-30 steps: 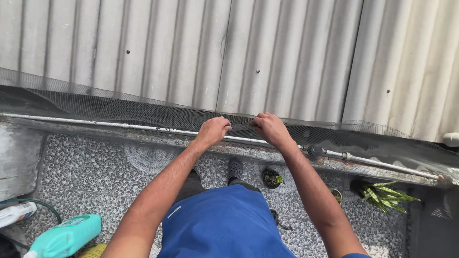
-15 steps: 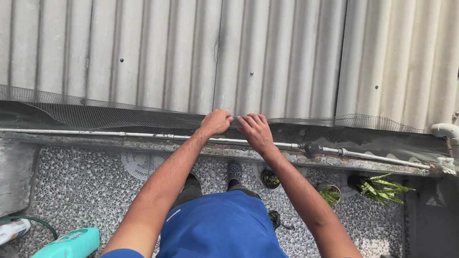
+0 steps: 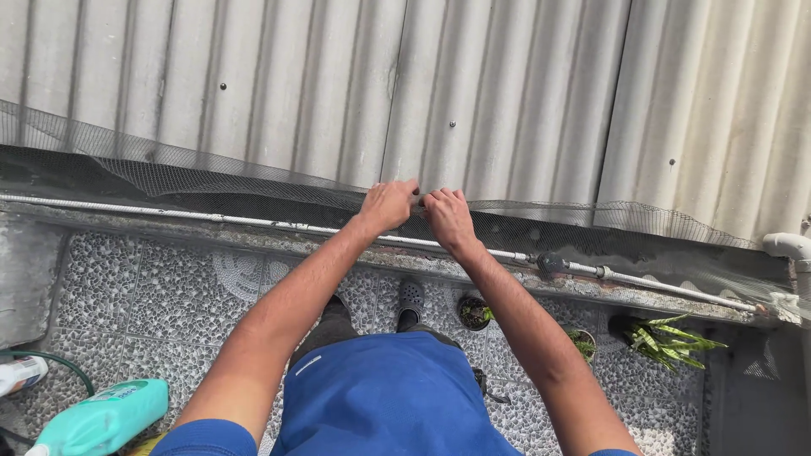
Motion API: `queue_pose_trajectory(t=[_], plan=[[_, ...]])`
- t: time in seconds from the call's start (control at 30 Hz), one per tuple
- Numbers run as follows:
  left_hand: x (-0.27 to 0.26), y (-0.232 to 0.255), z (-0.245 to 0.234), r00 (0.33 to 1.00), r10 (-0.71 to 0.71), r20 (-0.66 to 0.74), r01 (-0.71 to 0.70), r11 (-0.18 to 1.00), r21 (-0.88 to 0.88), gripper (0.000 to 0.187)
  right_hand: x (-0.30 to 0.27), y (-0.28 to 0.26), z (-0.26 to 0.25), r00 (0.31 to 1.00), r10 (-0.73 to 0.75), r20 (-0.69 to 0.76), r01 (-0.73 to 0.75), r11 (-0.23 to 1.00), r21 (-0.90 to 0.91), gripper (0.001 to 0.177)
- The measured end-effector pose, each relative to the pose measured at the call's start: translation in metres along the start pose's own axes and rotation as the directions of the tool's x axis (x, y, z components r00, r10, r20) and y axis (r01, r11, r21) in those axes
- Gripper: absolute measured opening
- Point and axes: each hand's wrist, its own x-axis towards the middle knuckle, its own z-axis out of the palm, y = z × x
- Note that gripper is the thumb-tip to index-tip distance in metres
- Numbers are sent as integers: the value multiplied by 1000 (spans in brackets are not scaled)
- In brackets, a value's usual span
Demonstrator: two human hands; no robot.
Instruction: The person installs a mesh screen along the edge of a corrugated roof. They align the screen and secure it to a pipe and the roof structure using small ties.
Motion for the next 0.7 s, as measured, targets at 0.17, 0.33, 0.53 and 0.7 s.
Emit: queue_pose_trajectory(t=[0.17, 0.33, 0.53, 0.7], plan=[[-5, -17, 58, 701, 513, -495, -186, 802, 568, 11, 8, 9, 3, 1000, 1, 22, -3, 998, 60, 21], [4, -21, 70, 584, 603, -543, -206, 757, 620, 14, 9, 11, 6, 1000, -14, 23, 12, 997, 75, 21], [17, -34, 80, 685, 541, -489, -204, 786, 583, 9, -3, 10, 3, 994, -78, -78, 82, 995, 54, 16], [29, -40, 73, 808, 442, -391, -200, 828, 523, 8, -21, 34, -15, 944, -77, -321, 71, 997, -29, 29]])
